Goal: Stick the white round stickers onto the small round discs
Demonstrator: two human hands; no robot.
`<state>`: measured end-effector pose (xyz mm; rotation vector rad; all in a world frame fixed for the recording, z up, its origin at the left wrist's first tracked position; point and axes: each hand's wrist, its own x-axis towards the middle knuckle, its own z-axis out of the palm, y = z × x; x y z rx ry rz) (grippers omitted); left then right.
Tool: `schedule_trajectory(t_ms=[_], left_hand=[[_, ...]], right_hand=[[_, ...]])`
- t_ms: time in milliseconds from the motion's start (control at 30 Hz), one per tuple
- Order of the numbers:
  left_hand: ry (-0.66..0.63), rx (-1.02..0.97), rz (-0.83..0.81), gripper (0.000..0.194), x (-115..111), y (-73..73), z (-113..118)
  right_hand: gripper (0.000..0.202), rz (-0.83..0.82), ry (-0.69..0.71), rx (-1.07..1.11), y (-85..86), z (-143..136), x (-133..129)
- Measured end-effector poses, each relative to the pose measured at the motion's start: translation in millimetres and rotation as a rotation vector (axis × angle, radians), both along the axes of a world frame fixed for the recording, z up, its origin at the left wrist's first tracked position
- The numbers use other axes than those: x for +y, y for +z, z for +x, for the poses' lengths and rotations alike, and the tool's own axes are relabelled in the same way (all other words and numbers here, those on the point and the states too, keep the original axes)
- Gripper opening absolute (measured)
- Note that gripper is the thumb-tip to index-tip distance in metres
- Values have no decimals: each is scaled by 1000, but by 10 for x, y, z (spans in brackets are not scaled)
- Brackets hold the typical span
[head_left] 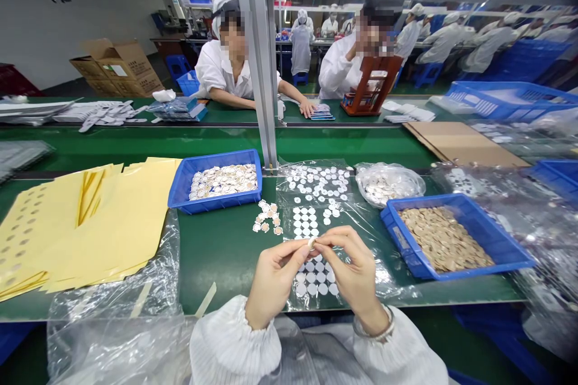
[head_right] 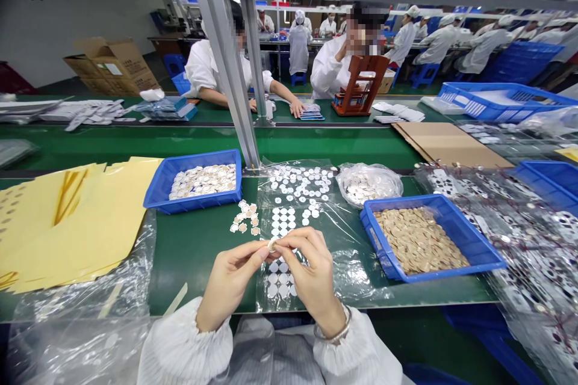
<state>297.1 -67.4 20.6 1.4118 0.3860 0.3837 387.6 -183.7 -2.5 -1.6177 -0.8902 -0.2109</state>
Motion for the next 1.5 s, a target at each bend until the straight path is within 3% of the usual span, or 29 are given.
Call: schedule_trajectory(t_ms=[467,700,967,1133,1500], left_hand=[[29,11,64,22,-24,25,16],[31,5,56,23,-54,34,14],[23,3,259,25,-62,50,-18],[37,-6,335,24,-58,76,-25],[78,-16,345,22,-97,93,-33]], right_hand=[[6,-144,115,-121,54,94,-36],[7,-80,2,-170,76,82,-60],[7,-95,-25,-241,117,99,-69],[7,-111,11,-244,145,110,-85],[7,-158,121,-224,202,136,-85]])
